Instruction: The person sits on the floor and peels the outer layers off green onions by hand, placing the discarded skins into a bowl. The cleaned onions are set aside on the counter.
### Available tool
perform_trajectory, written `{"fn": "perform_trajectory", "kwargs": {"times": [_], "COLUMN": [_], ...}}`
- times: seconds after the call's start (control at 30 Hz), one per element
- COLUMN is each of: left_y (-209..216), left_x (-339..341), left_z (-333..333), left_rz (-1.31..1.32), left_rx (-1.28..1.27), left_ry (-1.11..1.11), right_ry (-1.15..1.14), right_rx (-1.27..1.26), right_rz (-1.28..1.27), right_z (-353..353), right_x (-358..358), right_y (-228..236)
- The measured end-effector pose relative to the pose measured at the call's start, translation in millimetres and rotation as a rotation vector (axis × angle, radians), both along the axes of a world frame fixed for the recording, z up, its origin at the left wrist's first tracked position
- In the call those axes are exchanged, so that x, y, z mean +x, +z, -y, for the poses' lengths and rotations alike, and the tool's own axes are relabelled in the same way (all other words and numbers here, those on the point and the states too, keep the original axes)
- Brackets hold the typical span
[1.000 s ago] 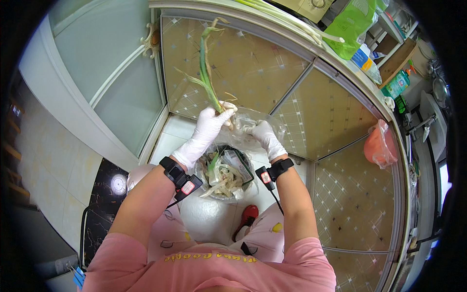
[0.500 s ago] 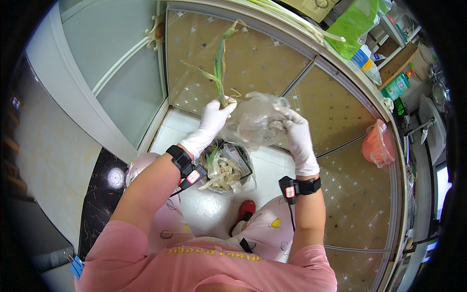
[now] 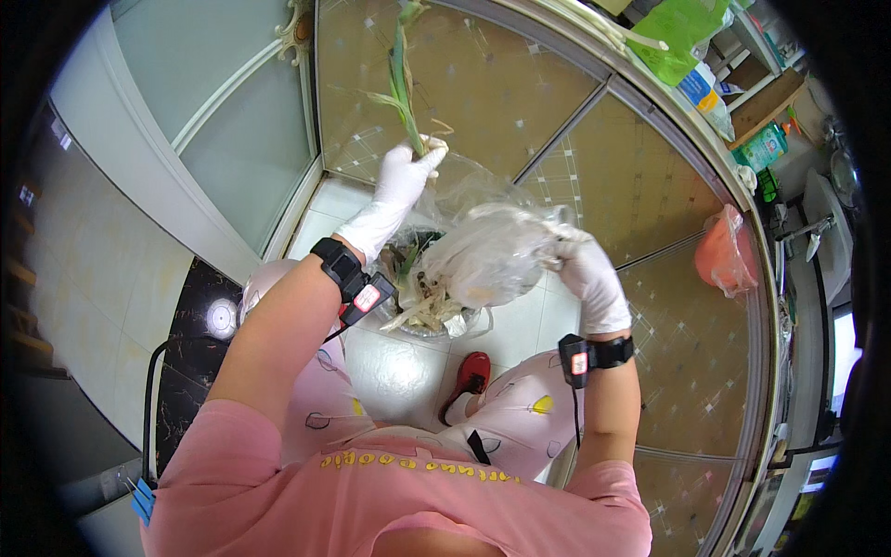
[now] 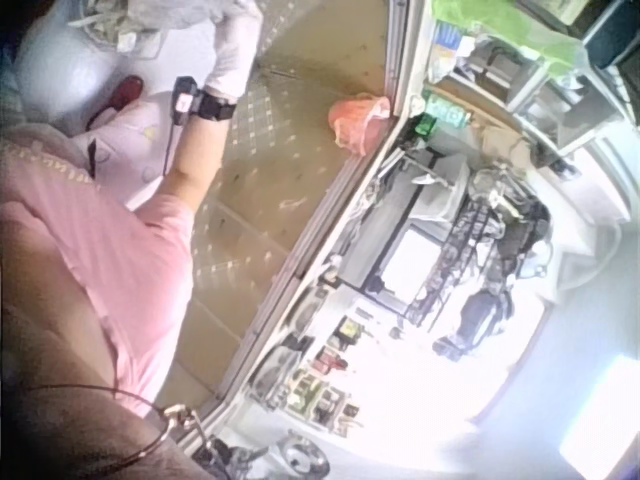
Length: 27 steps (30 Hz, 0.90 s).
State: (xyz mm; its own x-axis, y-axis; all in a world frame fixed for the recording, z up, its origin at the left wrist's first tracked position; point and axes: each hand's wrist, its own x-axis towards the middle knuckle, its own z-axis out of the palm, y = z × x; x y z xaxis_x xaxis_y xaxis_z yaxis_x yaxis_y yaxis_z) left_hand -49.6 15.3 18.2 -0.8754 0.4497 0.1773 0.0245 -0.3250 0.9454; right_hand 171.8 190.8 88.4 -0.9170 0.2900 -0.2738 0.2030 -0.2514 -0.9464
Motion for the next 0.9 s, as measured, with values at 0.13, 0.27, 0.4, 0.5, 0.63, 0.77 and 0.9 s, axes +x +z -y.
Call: {"fn": "perform_trajectory", "kwargs": {"times": [0.13, 0.27, 0.4, 0.5, 0.63, 0.77, 0.9], "left_y": [5.5, 9.3, 9.9, 11.1, 13.4, 15.6, 16.7], "left_x": [-1.5, -0.3, 0.5, 0.5, 3.0, 5.9, 7.6], "left_z": [3.1, 3.9, 5.4, 7.6, 10.1, 10.1, 9.3], "left_rz": [0.004, 0.008, -0.013, 0.03, 0.057, 0.013, 0.065], "left_rx": [-0.01, 0.031, 0.04, 0.064, 0.067, 0.063, 0.054], "left_ry": [0.015, -0.007, 0.003, -0.015, -0.041, -0.025, -0.063], "right_ry": [-0.127, -0.177, -0.055, 0.18, 0.539, 0.799, 0.97], "right_rx": [0.112, 0.531, 1.155, 1.256, 1.332, 1.332, 1.296], "right_rz": [0.201, 0.286, 0.148, 0.173, 0.254, 0.409, 0.496], "right_z": [37.7, 75.7, 90.9, 98.3, 102.3, 105.2, 105.2], "right_x": [-19.1, -40.1, -50.6, -47.6, -44.4, -47.4, -59.4], "right_y": [-71.8, -148.0, -200.1, -228.7, -252.7, -263.3, -269.8]}}
